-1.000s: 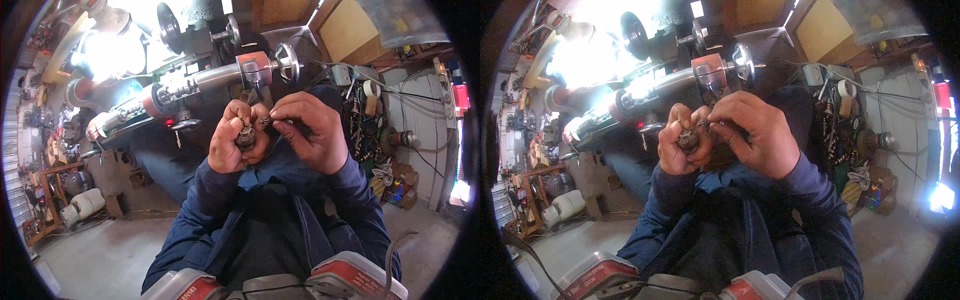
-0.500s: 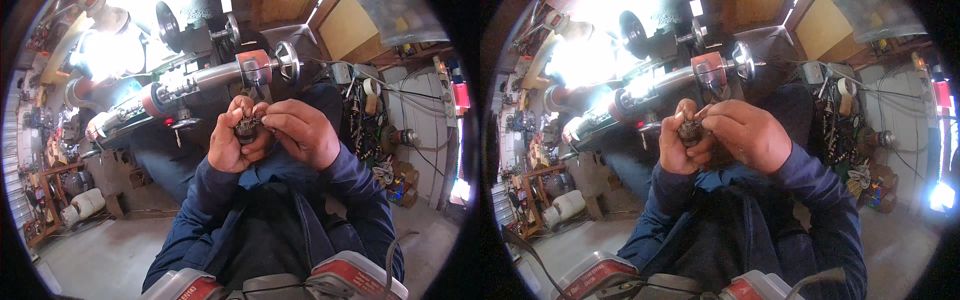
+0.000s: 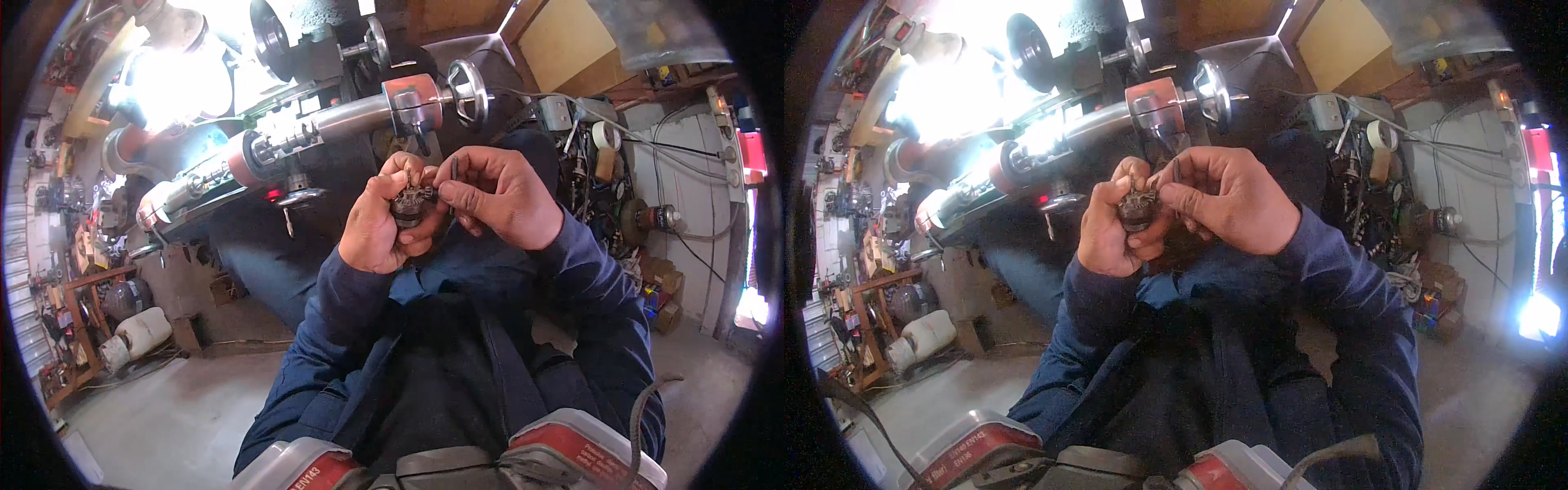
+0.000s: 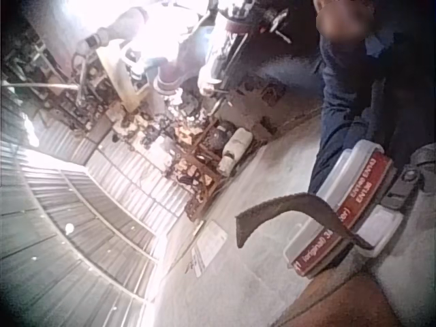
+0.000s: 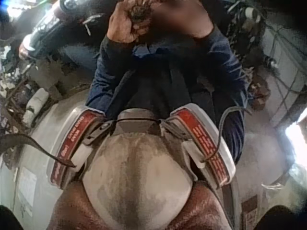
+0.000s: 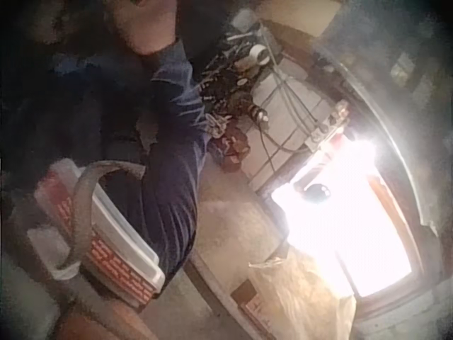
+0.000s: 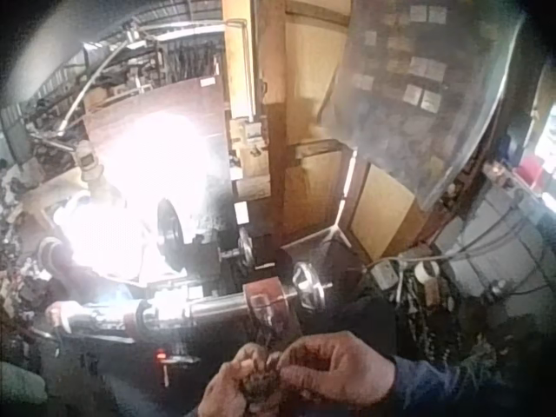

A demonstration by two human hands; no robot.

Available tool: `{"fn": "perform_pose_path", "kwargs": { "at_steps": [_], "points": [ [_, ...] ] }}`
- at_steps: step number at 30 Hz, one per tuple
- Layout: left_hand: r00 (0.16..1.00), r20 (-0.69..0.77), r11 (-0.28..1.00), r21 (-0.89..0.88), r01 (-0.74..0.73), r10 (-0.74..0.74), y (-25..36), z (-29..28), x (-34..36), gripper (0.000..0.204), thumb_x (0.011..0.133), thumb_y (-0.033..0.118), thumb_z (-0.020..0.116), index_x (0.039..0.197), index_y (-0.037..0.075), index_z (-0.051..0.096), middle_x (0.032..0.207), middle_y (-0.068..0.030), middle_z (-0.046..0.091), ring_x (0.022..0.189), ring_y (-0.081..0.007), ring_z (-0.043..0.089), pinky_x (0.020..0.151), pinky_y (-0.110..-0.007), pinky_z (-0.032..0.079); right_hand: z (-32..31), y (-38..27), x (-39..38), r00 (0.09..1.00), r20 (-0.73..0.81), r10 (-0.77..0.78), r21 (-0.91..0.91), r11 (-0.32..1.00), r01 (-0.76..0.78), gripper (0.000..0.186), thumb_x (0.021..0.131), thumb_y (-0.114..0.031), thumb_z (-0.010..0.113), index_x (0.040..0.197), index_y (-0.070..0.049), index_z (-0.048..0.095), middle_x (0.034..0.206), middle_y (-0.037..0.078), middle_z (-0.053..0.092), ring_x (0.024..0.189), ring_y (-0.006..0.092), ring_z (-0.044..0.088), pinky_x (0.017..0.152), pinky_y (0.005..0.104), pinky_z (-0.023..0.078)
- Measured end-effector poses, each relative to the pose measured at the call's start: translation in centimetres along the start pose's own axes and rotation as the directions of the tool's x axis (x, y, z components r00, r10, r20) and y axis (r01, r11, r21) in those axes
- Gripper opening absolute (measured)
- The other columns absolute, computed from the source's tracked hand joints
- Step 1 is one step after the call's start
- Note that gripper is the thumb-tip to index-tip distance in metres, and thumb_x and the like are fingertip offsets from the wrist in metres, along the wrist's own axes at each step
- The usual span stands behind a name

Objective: The person manipulates a small metal mechanical component using a lathe machine, turning the machine controls and adjusting the piece by hand.

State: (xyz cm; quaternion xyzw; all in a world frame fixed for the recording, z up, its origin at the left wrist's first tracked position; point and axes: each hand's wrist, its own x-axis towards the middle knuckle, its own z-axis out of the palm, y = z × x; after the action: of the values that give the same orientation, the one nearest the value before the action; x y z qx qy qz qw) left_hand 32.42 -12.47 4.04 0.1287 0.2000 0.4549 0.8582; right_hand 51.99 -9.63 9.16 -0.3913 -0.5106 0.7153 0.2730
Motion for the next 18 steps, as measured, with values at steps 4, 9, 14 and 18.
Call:
{"fn": "perform_pose_path", "kwargs": {
  "at_steps": [4, 9, 14, 18],
  "points": [
    [0.998, 0.055, 0.997, -0.073, 0.027, -0.023, -0.1, -0.2, 0.1, 0.014, 0.099, 0.029, 0.042, 0.104, 0.017, 0.046, 0.086, -0.0074, 0.058, 0.045, -0.0066, 0.036, 0.038, -0.02, 0.025, 0.2, -0.4, 0.1, 1.0, -0.019, -0.009, -0.06, 0.998, 0.008, 0.015, 0.1, -0.014, 0.064, 0.106, 0.0, 0.063, 0.084, 0.002, 0.066, 0.064, 0.0059, 0.057, 0.054, 0.0218, 0.046],
    [0.999, -0.024, 0.999, -0.013, 0.035, -0.036, -0.2, -0.2, 0.2, 0.013, 0.099, 0.028, 0.042, 0.104, 0.017, 0.046, 0.088, -0.0065, 0.059, 0.045, -0.0063, 0.035, 0.038, -0.02, 0.025, 0.1, 0.1, 0.1, 0.999, -0.013, 0.04, 0.006, 0.999, -0.04, 0.015, 0.099, -0.013, 0.064, 0.104, 0.001, 0.064, 0.084, 0.004, 0.068, 0.067, 0.0074, 0.06, 0.057, 0.0246, 0.049],
    [0.999, 0.046, 0.998, -0.061, 0.01, -0.008, -0.4, -0.2, 0.4, 0.012, 0.098, 0.028, 0.043, 0.104, 0.018, 0.046, 0.1, -0.0025, 0.057, 0.045, -0.0064, 0.035, 0.038, -0.02, 0.026, -0.6, 1.1, 0.3, 0.71, 0.313, -0.63, -0.702, 0.349, 0.62, 0.016, 0.088, 0.0, 0.067, 0.104, 0.001, 0.063, 0.092, 0.01, 0.064, 0.082, 0.0244, 0.067, 0.07, 0.0324, 0.055],
    [0.999, 0.052, 0.995, -0.102, -0.008, 0.013, -0.6, -0.9, 0.5, 0.012, 0.098, 0.028, 0.044, 0.104, 0.018, 0.046, 0.101, -0.0026, 0.057, 0.045, -0.0063, 0.035, 0.037, -0.02, 0.027, -0.3, 0.1, -0.2, 0.655, 0.477, -0.586, -0.783, 0.057, 0.62, 0.027, 0.079, 0.006, 0.068, 0.105, 0.003, 0.063, 0.098, 0.014, 0.062, 0.088, 0.032, 0.066, 0.072, 0.0359, 0.056]
  ]
}}
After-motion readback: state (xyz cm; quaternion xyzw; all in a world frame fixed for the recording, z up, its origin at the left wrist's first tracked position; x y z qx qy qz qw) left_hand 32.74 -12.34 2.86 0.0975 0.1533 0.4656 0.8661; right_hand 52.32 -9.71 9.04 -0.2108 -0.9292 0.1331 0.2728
